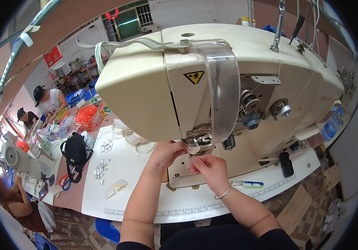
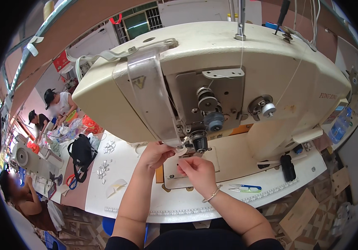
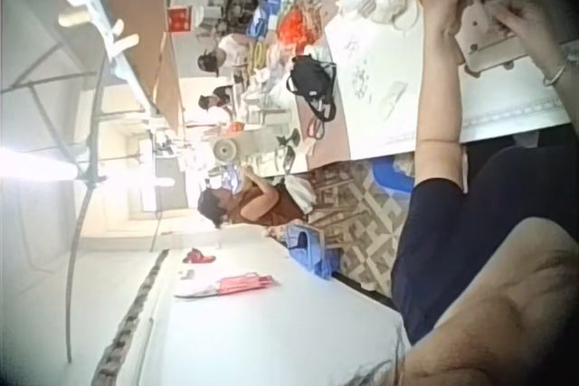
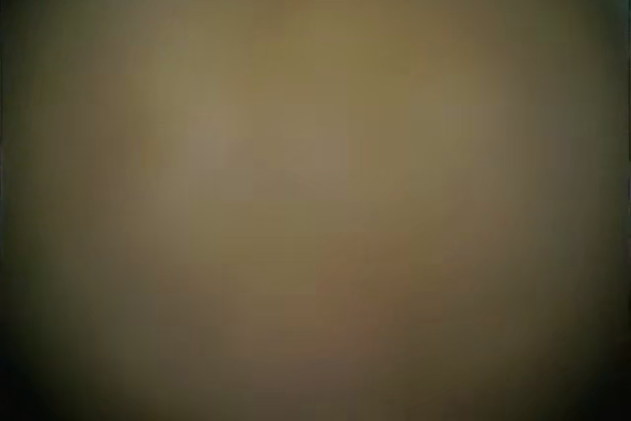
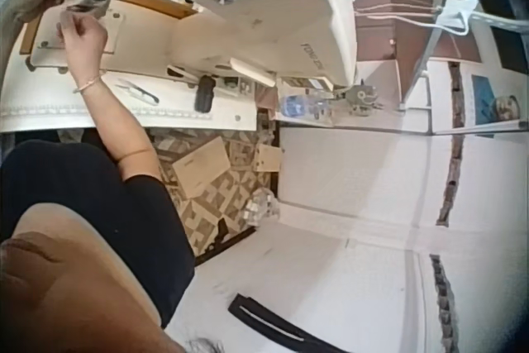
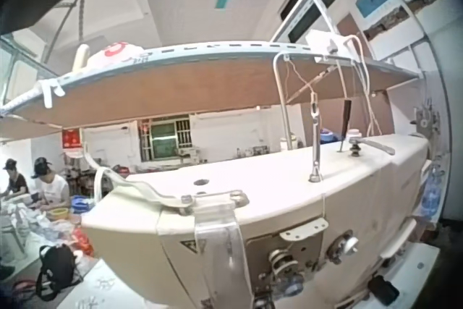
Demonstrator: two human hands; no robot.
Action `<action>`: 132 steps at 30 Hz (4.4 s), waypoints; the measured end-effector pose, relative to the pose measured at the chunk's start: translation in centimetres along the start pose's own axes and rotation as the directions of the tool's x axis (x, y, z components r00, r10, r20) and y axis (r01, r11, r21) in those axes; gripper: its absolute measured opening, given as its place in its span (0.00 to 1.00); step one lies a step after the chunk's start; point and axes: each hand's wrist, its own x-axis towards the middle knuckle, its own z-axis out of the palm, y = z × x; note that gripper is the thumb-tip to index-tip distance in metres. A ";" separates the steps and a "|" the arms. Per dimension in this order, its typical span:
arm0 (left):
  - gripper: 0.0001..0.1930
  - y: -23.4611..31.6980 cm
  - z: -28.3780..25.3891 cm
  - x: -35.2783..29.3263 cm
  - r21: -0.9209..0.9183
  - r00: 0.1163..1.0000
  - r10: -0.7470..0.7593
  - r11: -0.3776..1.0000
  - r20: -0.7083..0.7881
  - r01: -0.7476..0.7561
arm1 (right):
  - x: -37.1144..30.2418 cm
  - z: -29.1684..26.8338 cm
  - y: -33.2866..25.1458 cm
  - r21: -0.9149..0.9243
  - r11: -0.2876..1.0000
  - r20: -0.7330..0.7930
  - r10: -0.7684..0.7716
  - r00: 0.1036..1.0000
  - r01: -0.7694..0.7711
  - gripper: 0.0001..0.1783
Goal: The person folds and aligns white fabric pieces, then feeds them into an industrial sewing machine to stitch edges. They repeatedly handle small fabric pieces, adjust the machine, and trim threads, producing finished mask-like components.
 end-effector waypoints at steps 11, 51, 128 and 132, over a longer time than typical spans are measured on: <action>0.09 -0.8 1.8 -2.2 0.032 0.995 0.091 0.995 -0.035 -0.090 | 1.4 -1.6 -1.6 -0.796 0.104 0.334 -0.745 0.577 0.596 0.16; 0.09 -0.3 0.6 -0.7 0.014 0.995 0.043 0.999 0.093 -0.045 | -1.1 -2.7 -1.9 -0.659 0.379 0.315 -0.645 0.696 0.650 0.10; 0.19 -9.7 -3.4 -14.9 0.230 0.958 0.194 0.962 -0.212 -0.144 | -3.6 2.2 2.4 0.251 0.859 0.411 0.322 0.853 -0.446 0.06; 0.23 -8.9 -2.2 -14.5 0.458 0.983 0.127 0.888 -0.135 -0.052 | -4.5 0.4 3.3 -0.009 0.967 0.378 0.240 0.894 -0.256 0.07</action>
